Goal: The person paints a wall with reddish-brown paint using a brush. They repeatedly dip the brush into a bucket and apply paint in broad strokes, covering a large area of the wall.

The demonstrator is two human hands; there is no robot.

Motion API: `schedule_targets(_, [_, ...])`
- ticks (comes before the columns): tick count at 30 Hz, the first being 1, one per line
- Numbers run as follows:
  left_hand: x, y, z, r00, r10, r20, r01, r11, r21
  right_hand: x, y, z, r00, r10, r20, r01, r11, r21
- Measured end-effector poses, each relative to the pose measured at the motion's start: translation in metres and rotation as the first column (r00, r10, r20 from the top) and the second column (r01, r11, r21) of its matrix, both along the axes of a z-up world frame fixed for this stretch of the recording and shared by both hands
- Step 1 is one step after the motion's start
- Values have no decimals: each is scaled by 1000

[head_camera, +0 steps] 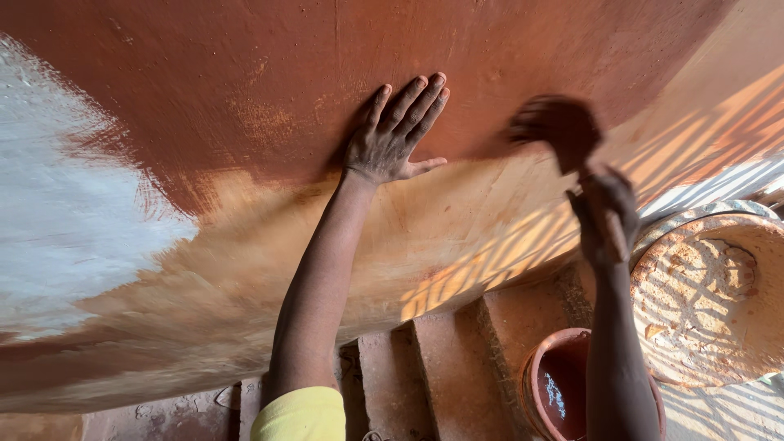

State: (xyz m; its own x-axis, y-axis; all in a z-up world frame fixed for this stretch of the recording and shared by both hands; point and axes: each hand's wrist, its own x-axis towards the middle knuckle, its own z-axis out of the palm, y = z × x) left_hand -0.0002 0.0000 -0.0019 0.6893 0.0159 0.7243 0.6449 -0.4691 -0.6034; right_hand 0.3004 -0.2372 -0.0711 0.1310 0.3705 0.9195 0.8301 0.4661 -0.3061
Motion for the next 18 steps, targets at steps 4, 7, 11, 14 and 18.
schedule_targets(4, [2,1,4,999,33,-6,-33,999,24,3,8,-12,913,-299,-276,322,946,39])
schedule_targets(7, [2,0,2,1000,-5,-3,5,1000,4,-27,12,-39,956,49,-290,-40,998,38])
schedule_targets(11, [-2,0,-1,1000,17,-3,-17,1000,21,-48,13,-54,949,228,219,-181,959,-218])
schedule_targets(14, [0,1,3,999,-32,-2,32,999,-27,-9,23,-17,975,164,150,-35,778,-628])
schedule_targets(18, [-2,-5,3,1000,15,-13,-15,1000,1,64,2,26,852,-390,350,449,888,-102])
